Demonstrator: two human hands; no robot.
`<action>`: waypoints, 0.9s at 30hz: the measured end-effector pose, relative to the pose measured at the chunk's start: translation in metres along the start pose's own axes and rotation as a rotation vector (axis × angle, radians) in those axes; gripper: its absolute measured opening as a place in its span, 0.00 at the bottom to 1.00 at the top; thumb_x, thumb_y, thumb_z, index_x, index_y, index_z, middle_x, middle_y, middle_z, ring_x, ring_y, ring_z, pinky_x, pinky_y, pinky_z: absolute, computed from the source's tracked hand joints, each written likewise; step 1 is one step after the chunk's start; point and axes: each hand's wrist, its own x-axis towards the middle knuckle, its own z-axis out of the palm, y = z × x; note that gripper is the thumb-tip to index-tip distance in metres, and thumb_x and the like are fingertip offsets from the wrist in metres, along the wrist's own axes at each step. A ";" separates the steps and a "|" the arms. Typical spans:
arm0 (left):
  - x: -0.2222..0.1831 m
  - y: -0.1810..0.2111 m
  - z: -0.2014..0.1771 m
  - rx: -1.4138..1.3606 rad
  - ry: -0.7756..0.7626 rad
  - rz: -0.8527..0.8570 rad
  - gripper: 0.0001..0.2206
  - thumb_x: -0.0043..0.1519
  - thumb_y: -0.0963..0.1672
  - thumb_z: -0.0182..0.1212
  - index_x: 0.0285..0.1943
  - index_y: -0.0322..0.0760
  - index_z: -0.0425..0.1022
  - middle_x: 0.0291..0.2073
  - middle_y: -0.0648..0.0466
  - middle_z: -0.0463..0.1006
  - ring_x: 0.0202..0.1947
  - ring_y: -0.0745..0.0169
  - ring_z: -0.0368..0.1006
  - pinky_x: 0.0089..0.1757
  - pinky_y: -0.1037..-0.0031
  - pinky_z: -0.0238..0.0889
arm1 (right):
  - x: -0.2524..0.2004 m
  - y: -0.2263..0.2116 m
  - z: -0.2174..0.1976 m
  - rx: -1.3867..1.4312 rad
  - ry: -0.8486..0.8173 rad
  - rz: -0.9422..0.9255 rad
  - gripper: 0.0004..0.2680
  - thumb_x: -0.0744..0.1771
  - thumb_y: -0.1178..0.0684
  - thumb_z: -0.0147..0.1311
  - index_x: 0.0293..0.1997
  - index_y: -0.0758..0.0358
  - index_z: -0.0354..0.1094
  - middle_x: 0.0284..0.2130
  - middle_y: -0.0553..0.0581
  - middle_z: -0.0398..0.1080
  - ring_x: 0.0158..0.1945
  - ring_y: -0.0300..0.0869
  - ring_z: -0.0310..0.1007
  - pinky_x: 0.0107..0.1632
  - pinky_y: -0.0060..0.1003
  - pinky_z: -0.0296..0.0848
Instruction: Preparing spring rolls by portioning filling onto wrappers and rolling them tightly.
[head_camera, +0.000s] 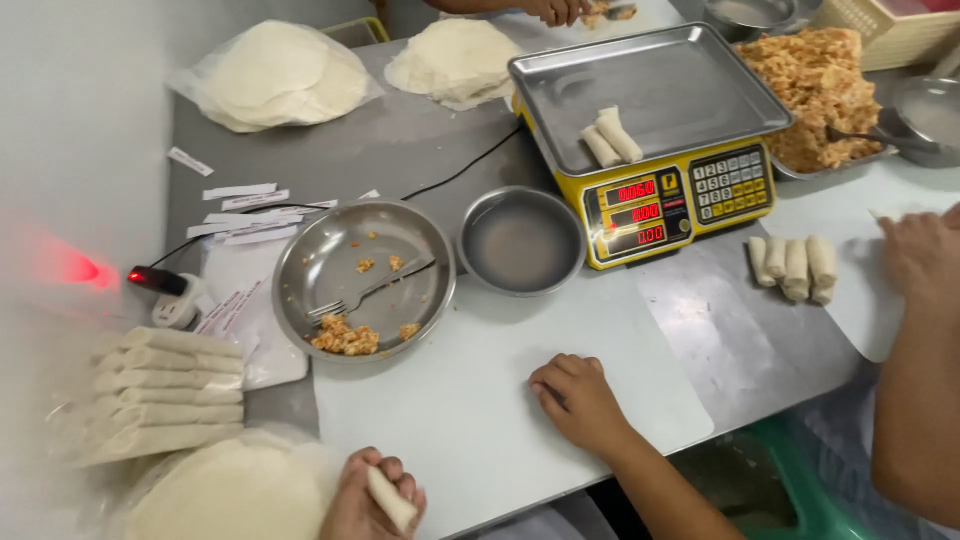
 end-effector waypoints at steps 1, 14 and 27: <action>-0.002 -0.009 0.010 0.004 -0.003 -0.008 0.07 0.68 0.52 0.52 0.45 0.53 0.67 0.33 0.52 0.68 0.26 0.52 0.61 0.39 0.57 0.66 | 0.000 0.001 0.000 -0.004 0.003 0.008 0.06 0.68 0.52 0.51 0.42 0.48 0.75 0.35 0.43 0.72 0.42 0.38 0.71 0.51 0.42 0.56; -0.010 -0.099 0.087 0.620 0.032 0.411 0.14 0.64 0.47 0.52 0.54 0.36 0.72 0.30 0.50 0.76 0.25 0.60 0.68 0.31 0.71 0.61 | -0.012 -0.025 -0.004 0.179 0.003 -0.117 0.05 0.68 0.51 0.53 0.45 0.50 0.72 0.35 0.46 0.71 0.39 0.40 0.71 0.50 0.40 0.59; -0.037 -0.086 0.122 0.789 -0.305 0.556 0.25 0.66 0.46 0.48 0.74 0.40 0.60 0.66 0.41 0.76 0.72 0.51 0.66 0.65 0.66 0.54 | -0.020 -0.033 -0.024 0.974 -0.204 0.296 0.17 0.68 0.50 0.55 0.65 0.59 0.66 0.43 0.50 0.70 0.42 0.35 0.72 0.48 0.28 0.69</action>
